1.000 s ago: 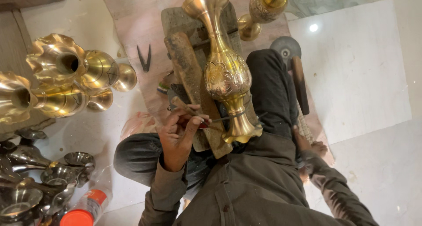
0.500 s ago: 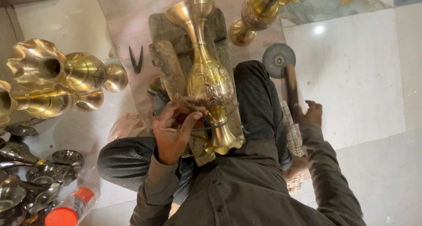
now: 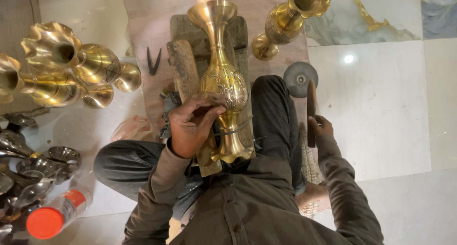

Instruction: The person sits on the floor with a brass vase clamped in a wooden jig on their lap and decorates its surface, holding a small chisel against the metal and striking it with a wooden mallet to cut decorative patterns. They reposition the vase and chisel repeatedly to work different areas of the design.

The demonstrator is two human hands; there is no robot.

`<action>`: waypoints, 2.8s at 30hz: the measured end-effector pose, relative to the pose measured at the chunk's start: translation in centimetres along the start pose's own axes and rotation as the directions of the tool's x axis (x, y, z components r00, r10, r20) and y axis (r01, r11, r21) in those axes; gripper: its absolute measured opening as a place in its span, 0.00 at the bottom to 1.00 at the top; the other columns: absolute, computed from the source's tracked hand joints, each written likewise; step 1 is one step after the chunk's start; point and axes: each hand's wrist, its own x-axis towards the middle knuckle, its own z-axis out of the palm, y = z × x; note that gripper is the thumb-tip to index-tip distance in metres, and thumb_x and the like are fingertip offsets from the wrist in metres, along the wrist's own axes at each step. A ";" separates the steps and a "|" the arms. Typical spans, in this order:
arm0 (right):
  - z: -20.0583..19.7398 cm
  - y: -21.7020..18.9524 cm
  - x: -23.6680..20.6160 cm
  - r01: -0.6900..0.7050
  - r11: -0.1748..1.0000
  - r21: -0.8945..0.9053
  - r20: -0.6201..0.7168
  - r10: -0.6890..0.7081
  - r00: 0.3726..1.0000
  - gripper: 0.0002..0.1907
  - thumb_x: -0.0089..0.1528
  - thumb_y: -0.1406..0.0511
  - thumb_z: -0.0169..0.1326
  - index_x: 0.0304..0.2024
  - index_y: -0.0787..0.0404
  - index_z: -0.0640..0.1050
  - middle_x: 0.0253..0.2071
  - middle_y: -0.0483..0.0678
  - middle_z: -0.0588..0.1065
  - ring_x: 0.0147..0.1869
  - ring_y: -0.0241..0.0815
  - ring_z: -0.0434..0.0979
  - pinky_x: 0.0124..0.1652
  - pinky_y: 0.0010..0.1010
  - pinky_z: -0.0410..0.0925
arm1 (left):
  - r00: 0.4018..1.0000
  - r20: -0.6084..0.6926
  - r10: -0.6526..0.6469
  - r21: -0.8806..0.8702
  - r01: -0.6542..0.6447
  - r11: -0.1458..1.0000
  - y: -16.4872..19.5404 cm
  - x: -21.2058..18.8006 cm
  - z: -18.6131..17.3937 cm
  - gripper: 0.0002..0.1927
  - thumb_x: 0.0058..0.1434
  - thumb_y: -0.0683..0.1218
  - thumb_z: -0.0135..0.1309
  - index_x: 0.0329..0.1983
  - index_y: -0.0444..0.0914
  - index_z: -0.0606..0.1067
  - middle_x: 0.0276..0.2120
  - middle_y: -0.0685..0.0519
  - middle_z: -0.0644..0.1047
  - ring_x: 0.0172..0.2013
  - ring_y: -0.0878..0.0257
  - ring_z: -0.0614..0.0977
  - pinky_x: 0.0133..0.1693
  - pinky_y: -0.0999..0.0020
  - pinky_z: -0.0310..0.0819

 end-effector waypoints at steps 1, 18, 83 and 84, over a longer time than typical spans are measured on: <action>-0.3 0.1 -0.5 0.020 0.979 0.202 0.070 -0.035 0.997 0.32 0.67 0.50 0.56 0.62 0.68 0.74 0.48 0.55 0.77 0.50 0.49 0.77 0.51 0.42 0.71 | 1.000 0.001 0.031 0.020 -0.031 0.999 0.1 -0.1 0.3 0.07 0.67 0.32 0.59 0.47 0.29 0.76 0.49 0.44 0.81 0.50 0.61 0.84 0.52 0.68 0.84; -2.4 -12.4 -8.1 0.849 0.513 -0.126 0.148 -0.837 0.527 0.33 0.64 0.68 0.58 0.71 0.65 0.65 0.50 0.58 0.73 0.45 0.51 0.78 0.41 0.36 0.71 | 0.999 0.021 0.044 0.275 -0.049 0.960 0.1 0.9 0.8 0.12 0.63 0.35 0.65 0.47 0.32 0.76 0.40 0.48 0.84 0.42 0.65 0.86 0.45 0.71 0.82; -5.0 -20.4 -11.2 0.806 -0.018 -0.592 0.198 -0.972 0.123 0.28 0.67 0.74 0.57 0.67 0.45 0.75 0.51 0.50 0.72 0.50 0.49 0.73 0.50 0.46 0.63 | 0.971 0.039 0.234 0.568 -0.214 0.795 -0.3 -0.9 1.5 0.15 0.62 0.34 0.62 0.52 0.38 0.79 0.43 0.43 0.82 0.41 0.51 0.87 0.39 0.62 0.82; -5.0 -20.6 -11.3 0.841 0.019 -0.540 0.188 -0.972 0.143 0.28 0.68 0.74 0.56 0.68 0.46 0.75 0.51 0.50 0.72 0.49 0.49 0.73 0.50 0.46 0.63 | 0.970 0.038 0.241 0.568 -0.219 0.793 -0.3 -0.9 1.6 0.15 0.62 0.34 0.63 0.52 0.38 0.79 0.43 0.43 0.82 0.41 0.51 0.87 0.39 0.63 0.82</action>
